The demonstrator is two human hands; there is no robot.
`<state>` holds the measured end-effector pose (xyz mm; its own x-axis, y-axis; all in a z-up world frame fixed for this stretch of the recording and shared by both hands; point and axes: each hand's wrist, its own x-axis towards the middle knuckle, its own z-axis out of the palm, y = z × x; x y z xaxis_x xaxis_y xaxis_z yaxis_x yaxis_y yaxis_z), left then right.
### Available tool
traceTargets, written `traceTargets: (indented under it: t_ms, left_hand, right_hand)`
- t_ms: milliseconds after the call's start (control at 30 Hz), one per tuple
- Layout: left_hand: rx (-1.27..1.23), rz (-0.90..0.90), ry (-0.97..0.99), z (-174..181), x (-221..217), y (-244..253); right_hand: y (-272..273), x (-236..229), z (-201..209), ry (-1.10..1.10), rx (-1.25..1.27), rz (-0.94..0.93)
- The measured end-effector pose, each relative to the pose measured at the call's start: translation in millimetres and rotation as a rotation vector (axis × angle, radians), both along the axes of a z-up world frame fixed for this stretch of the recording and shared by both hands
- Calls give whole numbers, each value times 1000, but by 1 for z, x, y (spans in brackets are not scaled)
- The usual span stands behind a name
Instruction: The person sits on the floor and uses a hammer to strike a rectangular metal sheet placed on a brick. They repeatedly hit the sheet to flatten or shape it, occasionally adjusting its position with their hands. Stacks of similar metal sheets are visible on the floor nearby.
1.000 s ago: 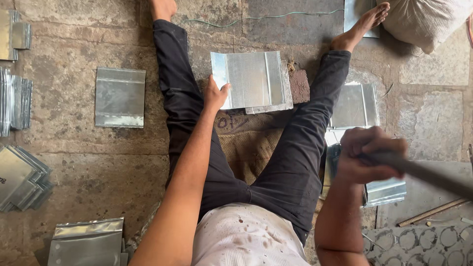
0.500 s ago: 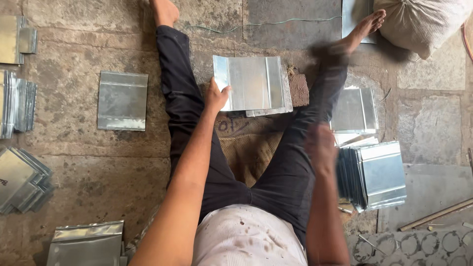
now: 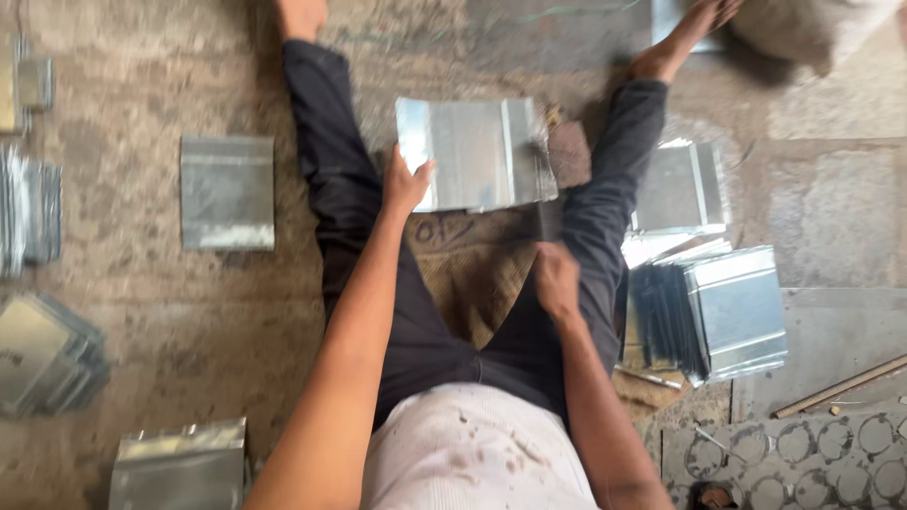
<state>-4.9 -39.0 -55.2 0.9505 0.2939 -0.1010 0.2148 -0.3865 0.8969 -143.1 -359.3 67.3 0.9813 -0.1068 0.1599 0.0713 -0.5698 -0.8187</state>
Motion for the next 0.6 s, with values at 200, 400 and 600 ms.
traceTargets:
  t_ms: [200, 400, 600]
  left_hand:
    - [45, -12, -20, 26, -7, 2]
    - [-47, -2, -72, 43, -29, -5]
    - [-35, 20, -9, 53, -30, -5]
  right_hand:
    - [4, 16, 86, 430, 486, -49]
    - [-31, 6, 188, -174, 989, 3]
    - [0, 30, 94, -846, 483, -53]
